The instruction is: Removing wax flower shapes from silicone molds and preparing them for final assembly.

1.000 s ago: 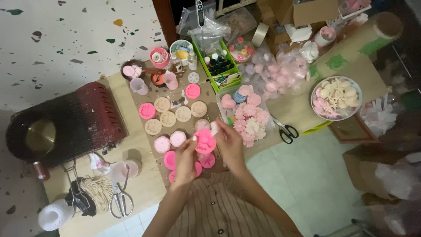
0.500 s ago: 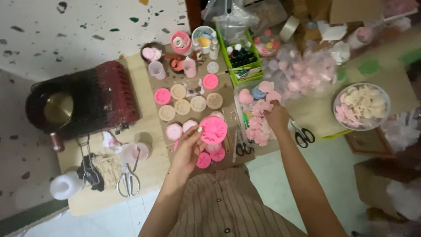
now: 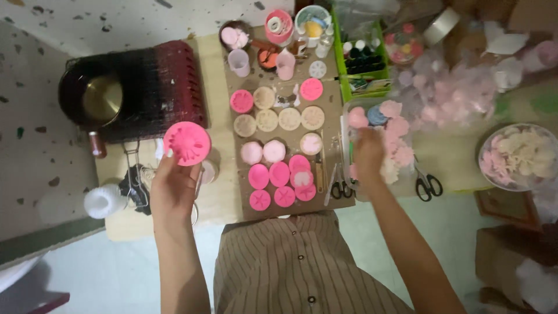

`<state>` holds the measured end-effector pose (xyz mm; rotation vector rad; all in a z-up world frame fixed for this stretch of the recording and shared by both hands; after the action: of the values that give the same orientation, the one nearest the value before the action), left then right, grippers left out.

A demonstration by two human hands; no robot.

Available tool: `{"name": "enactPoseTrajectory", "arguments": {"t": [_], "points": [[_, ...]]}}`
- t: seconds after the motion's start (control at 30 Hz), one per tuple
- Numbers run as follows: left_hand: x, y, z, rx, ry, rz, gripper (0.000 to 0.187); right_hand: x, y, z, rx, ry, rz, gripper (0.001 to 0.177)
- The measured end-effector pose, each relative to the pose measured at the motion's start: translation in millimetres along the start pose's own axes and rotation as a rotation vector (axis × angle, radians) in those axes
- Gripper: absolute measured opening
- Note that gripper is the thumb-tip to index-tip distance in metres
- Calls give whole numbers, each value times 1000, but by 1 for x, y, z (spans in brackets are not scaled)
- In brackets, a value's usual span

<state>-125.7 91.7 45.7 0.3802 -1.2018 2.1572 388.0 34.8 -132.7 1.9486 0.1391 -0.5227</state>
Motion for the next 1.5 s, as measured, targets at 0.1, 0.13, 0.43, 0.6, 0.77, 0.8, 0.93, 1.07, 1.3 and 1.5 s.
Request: {"name": "enactPoseTrajectory", "arguments": {"t": [0.1, 0.13, 0.43, 0.6, 0.77, 0.8, 0.93, 1.07, 1.3, 1.5], "points": [[9, 11, 5, 10, 3, 61, 36, -124, -55, 25, -596, 32, -83, 30], [10, 11, 9, 22, -5, 63, 36, -158, -59, 29, -607, 40, -90, 30], [15, 25, 32, 28, -1, 117, 31, -317, -194, 154, -573, 676, -437, 15], [7, 8, 28, 71, 43, -12, 43, -326, -229, 156, -754, 534, -105, 21], [-15, 5, 17, 20, 75, -49, 41, -321, -264, 176, -708, 599, -128, 28], [-23, 13, 18, 45, 88, -79, 40, -318, -268, 185, -650, 548, -358, 36], [-27, -30, 20, -40, 78, -79, 40, -315, -164, 102, -618, 258, -683, 33], [-42, -59, 18, -72, 90, -60, 33, -263, -41, 9, -497, -75, -958, 26], [-61, -130, 34, -261, 32, -142, 34, -309, 196, -67, -153, 0, -1395, 14], [-68, -162, 58, -331, -24, -220, 34, -335, 235, -71, -78, 236, -1049, 22]]}}
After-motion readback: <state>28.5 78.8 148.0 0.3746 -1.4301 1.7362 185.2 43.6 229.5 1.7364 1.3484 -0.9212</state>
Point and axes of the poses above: each hand's wrist, its own z-axis away from the middle knuckle, its own y-axis out of the back of the hand, x = y × z, the point moved 8 cm from there along -z, towards the middle knuckle, and after that the axes turned 8 degrees about y, right-handed, at the moved point
